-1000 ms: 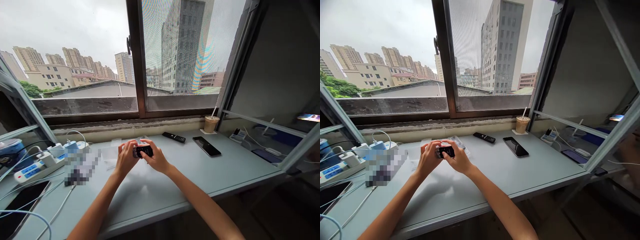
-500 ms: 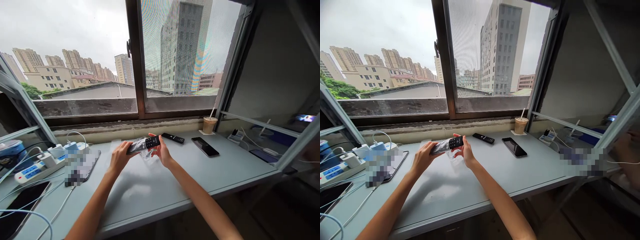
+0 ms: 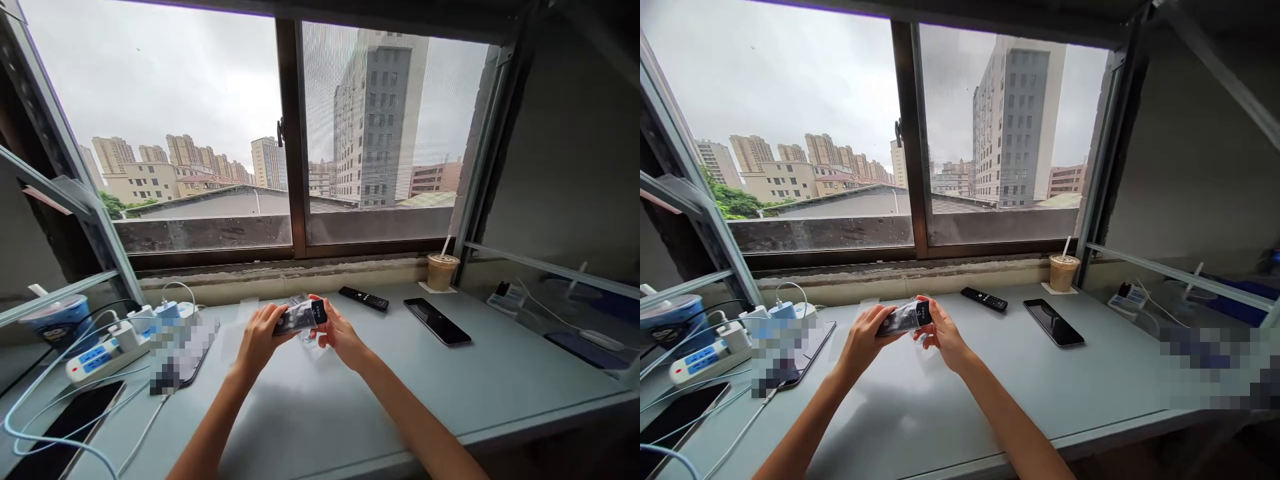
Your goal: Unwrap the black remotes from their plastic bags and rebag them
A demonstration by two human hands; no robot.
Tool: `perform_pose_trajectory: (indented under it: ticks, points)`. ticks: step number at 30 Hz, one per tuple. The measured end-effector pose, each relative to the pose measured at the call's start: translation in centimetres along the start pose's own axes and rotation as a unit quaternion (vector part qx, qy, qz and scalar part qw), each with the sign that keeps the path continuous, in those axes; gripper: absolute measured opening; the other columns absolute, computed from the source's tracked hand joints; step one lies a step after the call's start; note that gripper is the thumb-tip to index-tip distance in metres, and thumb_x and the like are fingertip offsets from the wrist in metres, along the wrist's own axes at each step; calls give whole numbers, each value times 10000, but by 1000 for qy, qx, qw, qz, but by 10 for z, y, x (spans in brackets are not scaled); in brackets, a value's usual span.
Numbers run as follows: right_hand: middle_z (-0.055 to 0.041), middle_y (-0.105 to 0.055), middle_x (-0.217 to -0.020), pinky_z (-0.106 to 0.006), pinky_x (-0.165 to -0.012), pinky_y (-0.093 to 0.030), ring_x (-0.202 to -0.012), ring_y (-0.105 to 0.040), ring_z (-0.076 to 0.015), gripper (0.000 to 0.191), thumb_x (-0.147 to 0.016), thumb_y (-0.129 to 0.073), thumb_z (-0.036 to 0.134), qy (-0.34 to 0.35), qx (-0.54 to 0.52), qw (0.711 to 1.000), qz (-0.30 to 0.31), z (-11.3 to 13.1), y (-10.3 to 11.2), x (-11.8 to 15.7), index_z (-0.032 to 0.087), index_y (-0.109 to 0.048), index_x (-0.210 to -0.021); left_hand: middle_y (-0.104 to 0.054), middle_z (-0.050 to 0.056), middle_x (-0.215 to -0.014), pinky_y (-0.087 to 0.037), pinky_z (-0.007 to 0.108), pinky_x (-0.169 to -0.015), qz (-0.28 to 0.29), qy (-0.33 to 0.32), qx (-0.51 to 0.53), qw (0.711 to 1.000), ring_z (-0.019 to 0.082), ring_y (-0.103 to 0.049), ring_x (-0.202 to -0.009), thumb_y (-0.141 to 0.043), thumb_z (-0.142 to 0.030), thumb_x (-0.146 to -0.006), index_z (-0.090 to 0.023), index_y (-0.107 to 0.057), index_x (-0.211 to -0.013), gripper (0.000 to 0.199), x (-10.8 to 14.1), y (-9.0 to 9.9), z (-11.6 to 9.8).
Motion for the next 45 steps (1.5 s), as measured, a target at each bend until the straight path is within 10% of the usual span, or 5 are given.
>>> perform_pose_trajectory:
  ticks: [22, 35, 45]
  points:
    - [74, -467, -599, -190, -416, -216, -420, -261, -25, 563, -528, -746, 382, -23, 95, 988, -119, -16, 28, -1, 210, -562, -1032, -592, 49, -913, -430, 342, -759, 81, -15, 45, 996, 204, -544, -843, -555, -398, -791, -235, -497, -1153, 401, 8, -23, -24]
    - [88, -408, -439, -201, -384, -213, -373, -289, -47, 472, -582, -688, 426, -23, 238, 966, -95, -24, 31, -7, 155, -587, -954, -603, 53, -939, -422, 336, -767, 118, -61, 44, 990, 204, -549, -851, -580, -429, -762, -225, -509, -1169, 460, 11, -35, -26]
    - [89, -420, -488, -199, -406, -310, -388, -386, -57, 346, -643, -590, 281, -4, 302, 945, -122, -15, 25, -2, 157, -571, -965, -595, 62, -1018, -416, 364, -868, 135, -58, 72, 986, 200, -535, -952, -510, -120, -800, -210, -489, -1204, 414, 11, -42, -21]
Point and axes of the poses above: each hand's wrist, its own x-axis away from the middle knuckle, its own y-axis out of the back of the hand, z = x × y, the point moved 8 cm from there along -x, towards the middle knuckle
